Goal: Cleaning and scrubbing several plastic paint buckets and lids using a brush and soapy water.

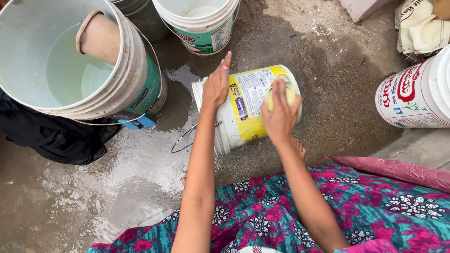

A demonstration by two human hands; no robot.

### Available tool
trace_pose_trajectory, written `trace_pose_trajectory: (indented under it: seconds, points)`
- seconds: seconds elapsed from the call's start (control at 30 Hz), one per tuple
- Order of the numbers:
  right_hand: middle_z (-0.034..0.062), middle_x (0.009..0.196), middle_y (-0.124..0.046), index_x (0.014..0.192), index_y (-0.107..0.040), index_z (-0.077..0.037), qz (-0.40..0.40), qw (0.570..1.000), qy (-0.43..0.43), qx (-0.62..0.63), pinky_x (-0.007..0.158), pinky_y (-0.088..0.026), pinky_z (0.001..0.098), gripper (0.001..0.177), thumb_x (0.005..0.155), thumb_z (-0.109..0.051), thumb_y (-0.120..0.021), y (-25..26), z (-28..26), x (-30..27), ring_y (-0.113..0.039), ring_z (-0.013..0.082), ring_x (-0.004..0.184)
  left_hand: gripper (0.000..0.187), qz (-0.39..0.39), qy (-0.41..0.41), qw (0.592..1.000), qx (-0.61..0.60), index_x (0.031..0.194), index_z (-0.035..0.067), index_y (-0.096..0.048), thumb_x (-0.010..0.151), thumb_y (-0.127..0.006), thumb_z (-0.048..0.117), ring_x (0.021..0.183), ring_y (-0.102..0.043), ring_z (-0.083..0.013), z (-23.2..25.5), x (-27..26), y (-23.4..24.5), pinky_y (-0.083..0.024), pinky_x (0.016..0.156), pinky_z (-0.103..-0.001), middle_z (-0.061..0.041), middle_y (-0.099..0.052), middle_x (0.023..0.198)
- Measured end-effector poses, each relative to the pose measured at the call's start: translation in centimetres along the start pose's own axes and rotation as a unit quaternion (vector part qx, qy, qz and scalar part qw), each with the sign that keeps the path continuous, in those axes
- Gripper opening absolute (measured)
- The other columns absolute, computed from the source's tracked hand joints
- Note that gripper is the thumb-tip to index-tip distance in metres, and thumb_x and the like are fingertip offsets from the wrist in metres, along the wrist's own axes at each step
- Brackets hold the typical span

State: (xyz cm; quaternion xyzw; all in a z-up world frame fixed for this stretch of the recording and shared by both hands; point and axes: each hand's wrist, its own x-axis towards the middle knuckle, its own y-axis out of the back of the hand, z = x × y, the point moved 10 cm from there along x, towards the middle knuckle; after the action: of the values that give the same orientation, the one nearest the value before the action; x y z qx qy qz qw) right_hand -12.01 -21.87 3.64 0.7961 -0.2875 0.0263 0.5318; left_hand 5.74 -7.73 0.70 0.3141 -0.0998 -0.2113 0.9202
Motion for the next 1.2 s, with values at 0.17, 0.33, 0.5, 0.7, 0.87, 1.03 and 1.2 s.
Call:
trace_pose_trajectory:
  seconds: [0.17,0.33,0.5,0.7,0.87,1.03,1.2]
  points:
    - [0.0042,0.16,-0.048,0.155,-0.044,-0.012,-0.088,0.98,0.135,0.119,0.113,-0.039,0.05,0.072,0.09,-0.026,-0.071,-2.1,-7.1,-5.5,-0.047,0.0387,0.125,0.057,-0.008,-0.015,1.0,-0.009,0.155,0.028,-0.044,0.107,-0.016,0.044,0.144,-0.045,-0.034,0.9,0.1,0.3,-0.041,0.113,-0.043,-0.01,-0.052,0.155]
    - [0.0066,0.164,-0.047,0.161,-0.044,-0.011,0.008,0.999,0.007,0.033,0.114,-0.04,0.0481,0.074,0.093,-0.018,-0.071,0.3,3.2,-1.2,-0.048,0.0361,0.129,0.057,0.005,-0.015,1.0,-0.006,0.153,0.026,-0.048,0.108,-0.018,0.041,0.145,-0.045,-0.0329,0.5,0.8,0.4,-0.042,0.113,-0.043,-0.011,-0.054,0.153]
    - [0.0099,0.161,-0.047,0.157,-0.044,-0.005,0.019,0.999,0.001,0.046,0.107,-0.041,0.0449,0.077,0.086,-0.015,-0.073,-1.7,-3.3,-1.2,-0.044,0.0421,0.126,0.054,0.006,-0.011,0.999,0.033,0.149,0.025,-0.053,0.106,-0.023,0.04,0.143,-0.048,-0.03,-0.2,3.7,0.2,-0.044,0.112,-0.043,-0.009,-0.059,0.148]
    - [0.0073,0.162,-0.046,0.157,-0.044,-0.008,0.019,0.993,0.098,0.066,0.116,-0.039,0.0489,0.073,0.09,-0.019,-0.072,-2.4,-2.5,-3.6,-0.048,0.0357,0.137,0.054,-0.022,-0.045,0.994,0.099,0.146,0.02,-0.056,0.105,-0.027,0.04,0.139,-0.051,-0.0299,-0.8,6.2,-1.1,-0.044,0.111,-0.044,-0.01,-0.061,0.145]
    - [0.0096,0.165,-0.047,0.16,-0.045,-0.007,0.043,0.995,-0.081,0.043,0.109,-0.044,0.0447,0.069,0.095,-0.013,-0.068,0.3,5.7,0.2,-0.045,0.0366,0.129,0.055,-0.046,-0.015,0.993,0.106,0.145,0.021,-0.058,0.103,-0.026,0.04,0.134,-0.054,-0.0324,-0.6,6.6,-0.7,-0.044,0.108,-0.046,-0.013,-0.063,0.138]
    - [0.0068,0.161,-0.046,0.157,-0.043,-0.008,0.023,0.996,0.07,0.049,0.11,-0.043,0.0487,0.074,0.089,-0.017,-0.071,-2.2,-5.7,-3.3,-0.049,0.0361,0.133,0.056,-0.05,-0.006,0.991,0.124,0.142,0.02,-0.06,0.103,-0.027,0.042,0.13,-0.057,-0.0345,-1.8,8.0,-1.1,-0.046,0.105,-0.048,-0.017,-0.065,0.133]
    - [0.006,0.16,-0.047,0.153,-0.049,-0.005,0.029,0.988,0.136,0.064,0.115,-0.041,0.0514,0.068,0.091,-0.021,-0.073,-3.0,-2.7,-5.4,-0.053,0.0319,0.13,0.057,-0.059,-0.007,0.989,0.134,0.139,0.02,-0.063,0.103,-0.026,0.043,0.124,-0.06,-0.0371,-1.8,8.2,-1.2,-0.047,0.103,-0.049,-0.02,-0.066,0.13]
